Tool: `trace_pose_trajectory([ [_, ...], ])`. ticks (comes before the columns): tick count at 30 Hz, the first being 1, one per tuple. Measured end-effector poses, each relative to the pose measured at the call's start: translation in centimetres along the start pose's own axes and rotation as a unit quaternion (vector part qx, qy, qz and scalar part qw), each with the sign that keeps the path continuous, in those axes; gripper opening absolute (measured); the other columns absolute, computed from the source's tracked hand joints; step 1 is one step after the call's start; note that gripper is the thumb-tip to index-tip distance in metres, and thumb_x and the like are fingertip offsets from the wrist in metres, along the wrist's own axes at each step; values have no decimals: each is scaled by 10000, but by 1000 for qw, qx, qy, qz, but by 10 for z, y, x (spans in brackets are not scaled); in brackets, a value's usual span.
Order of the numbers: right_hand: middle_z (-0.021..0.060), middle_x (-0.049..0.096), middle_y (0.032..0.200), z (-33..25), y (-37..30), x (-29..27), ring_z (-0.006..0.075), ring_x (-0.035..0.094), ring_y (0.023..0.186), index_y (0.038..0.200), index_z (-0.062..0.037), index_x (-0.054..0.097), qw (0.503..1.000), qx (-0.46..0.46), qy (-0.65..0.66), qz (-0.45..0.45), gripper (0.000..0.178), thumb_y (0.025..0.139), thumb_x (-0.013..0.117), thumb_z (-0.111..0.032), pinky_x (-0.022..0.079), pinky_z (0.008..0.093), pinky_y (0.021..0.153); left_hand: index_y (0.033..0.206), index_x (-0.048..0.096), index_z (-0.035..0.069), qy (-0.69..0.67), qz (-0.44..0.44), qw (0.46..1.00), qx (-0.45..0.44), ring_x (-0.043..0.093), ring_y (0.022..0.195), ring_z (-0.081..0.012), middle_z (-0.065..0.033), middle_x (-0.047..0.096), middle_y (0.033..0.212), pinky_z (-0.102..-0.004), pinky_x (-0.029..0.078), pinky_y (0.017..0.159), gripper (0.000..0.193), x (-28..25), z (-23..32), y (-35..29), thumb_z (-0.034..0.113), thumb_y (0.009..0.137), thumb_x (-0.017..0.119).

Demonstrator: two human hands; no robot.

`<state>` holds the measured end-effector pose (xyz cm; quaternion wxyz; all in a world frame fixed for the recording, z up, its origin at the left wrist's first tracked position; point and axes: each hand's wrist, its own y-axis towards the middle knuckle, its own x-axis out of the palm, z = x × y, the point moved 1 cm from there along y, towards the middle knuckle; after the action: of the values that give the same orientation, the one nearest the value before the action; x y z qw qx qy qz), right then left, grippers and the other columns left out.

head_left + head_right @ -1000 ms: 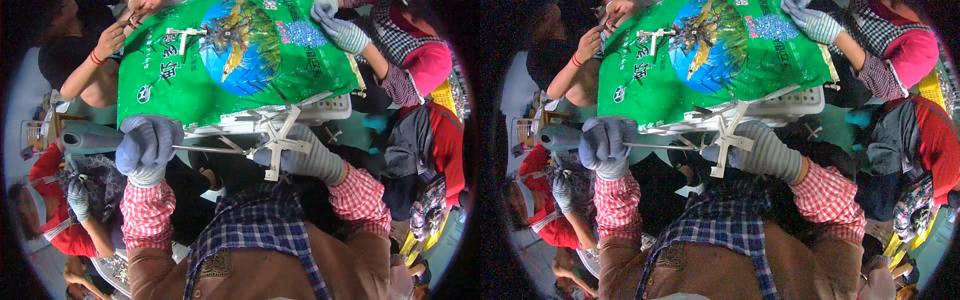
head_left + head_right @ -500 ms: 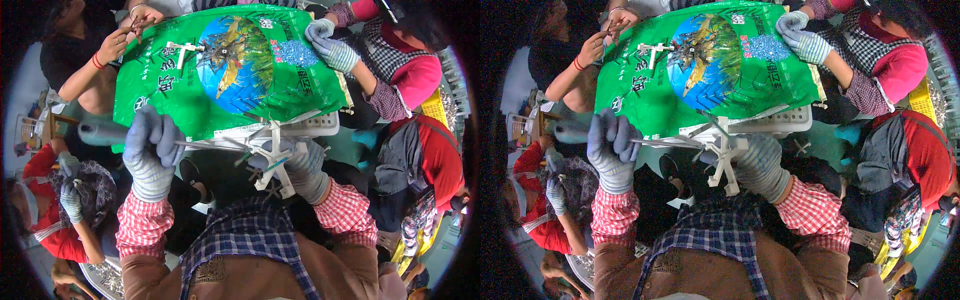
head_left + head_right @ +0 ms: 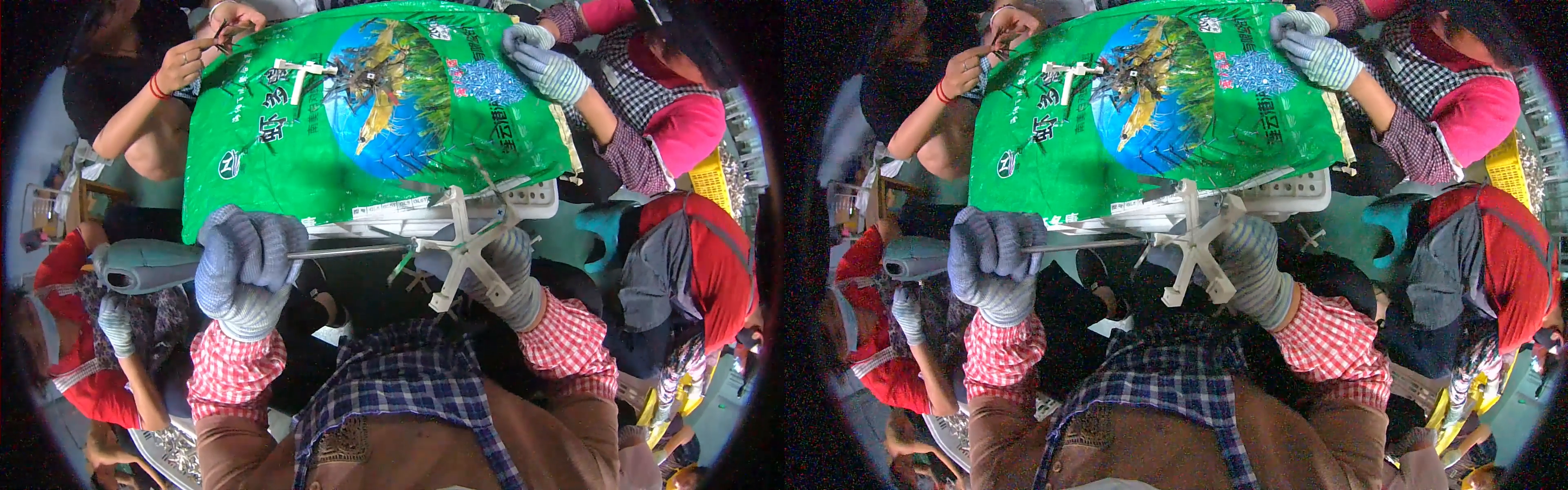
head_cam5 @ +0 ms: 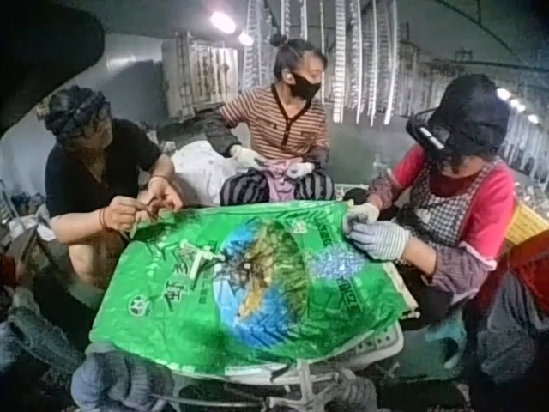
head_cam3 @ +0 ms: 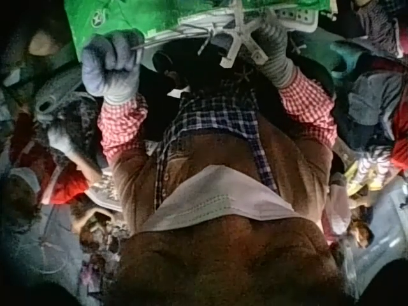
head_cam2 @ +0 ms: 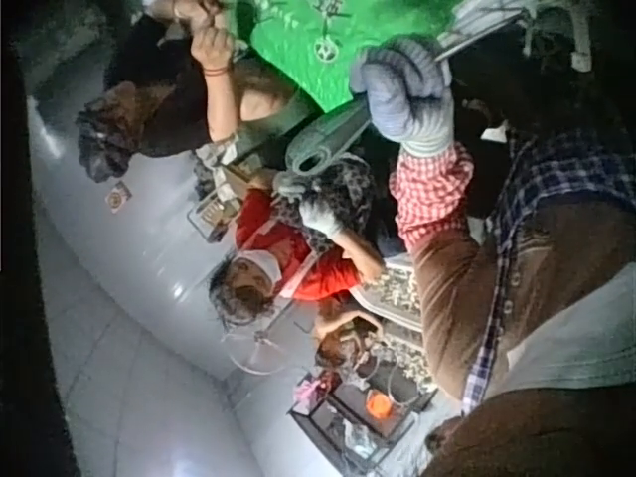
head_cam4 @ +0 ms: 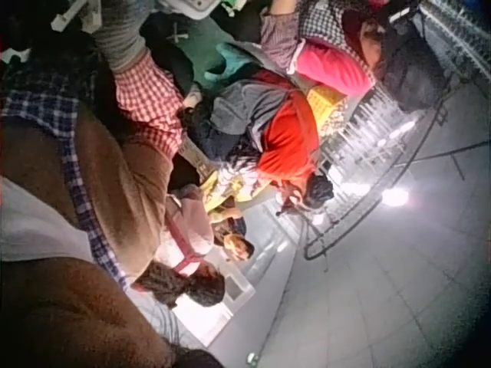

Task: The person assembles a multi-armed plastic frame by attaching metal pieces to each arm and fastening them with a screwdriver.

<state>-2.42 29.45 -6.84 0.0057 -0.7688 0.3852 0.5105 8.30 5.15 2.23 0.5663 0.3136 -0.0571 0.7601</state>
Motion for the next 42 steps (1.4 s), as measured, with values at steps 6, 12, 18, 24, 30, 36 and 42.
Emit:
trace_pose_trajectory([
  [6, 50, 652, 919, -1, -4, -5, 242, 644, 711, 1044, -140, 644, 999, 20, -13, 47, 436, 706, 770, -386, 506, 387, 604, 598, 407, 110, -30, 60, 998, -5, 319, 398, -137, 4, 362, 468, -303, 291, 443, 451, 4, -4, -7, 395, 912, 560],
  [12, 55, 637, 995, 9, -4, 0, 243, 637, 824, 1090, -126, 629, 1000, -3, 21, 7, 531, 700, 756, -462, 511, 404, 705, 593, 421, 109, 4, -23, 999, 23, 347, 425, -145, -4, 384, 480, -307, 302, 478, 448, 7, -1, -6, 391, 902, 581],
  [18, 22, 675, 869, -9, 9, -12, 199, 656, 790, 969, -91, 683, 997, -44, 68, -7, 210, 782, 720, -179, 523, 311, 693, 538, 429, 105, 58, -84, 995, 18, 356, 439, -170, -25, 426, 476, -331, 280, 524, 478, 5, 2, -5, 405, 847, 637],
  [24, 30, 677, 813, -14, 11, -7, 156, 634, 714, 885, -69, 677, 895, 109, 423, -94, 302, 637, 848, -85, 510, 299, 655, 529, 422, 144, 31, -187, 982, -1, 401, 428, -176, -20, 466, 491, -332, 302, 474, 453, -5, 3, 0, 394, 837, 640],
  [30, 84, 671, 797, -3, 15, 2, 221, 627, 715, 852, -76, 678, 923, 20, 309, -227, 306, 716, 777, -331, 483, 343, 670, 528, 414, 131, -35, -372, 928, 15, 405, 358, -198, -27, 459, 471, -350, 332, 419, 423, -12, -7, 19, 340, 851, 588],
  [36, 95, 655, 752, -1, 16, -4, 245, 619, 654, 755, -97, 694, 933, -102, 292, -184, 227, 687, 772, -298, 458, 360, 562, 601, 353, 180, -142, -65, 986, -56, 273, 381, -124, 70, 257, 487, -328, 293, 492, 393, -19, -6, 11, 357, 923, 494],
  [42, 25, 691, 863, -2, 10, -24, 173, 652, 751, 986, -107, 687, 990, -72, 119, 8, 233, 765, 733, -167, 523, 302, 655, 939, 640, 53, 234, 131, 958, -102, 256, 398, -25, 66, 353, 521, -210, 165, 387, 314, -40, 22, 44, 340, 922, 516],
])
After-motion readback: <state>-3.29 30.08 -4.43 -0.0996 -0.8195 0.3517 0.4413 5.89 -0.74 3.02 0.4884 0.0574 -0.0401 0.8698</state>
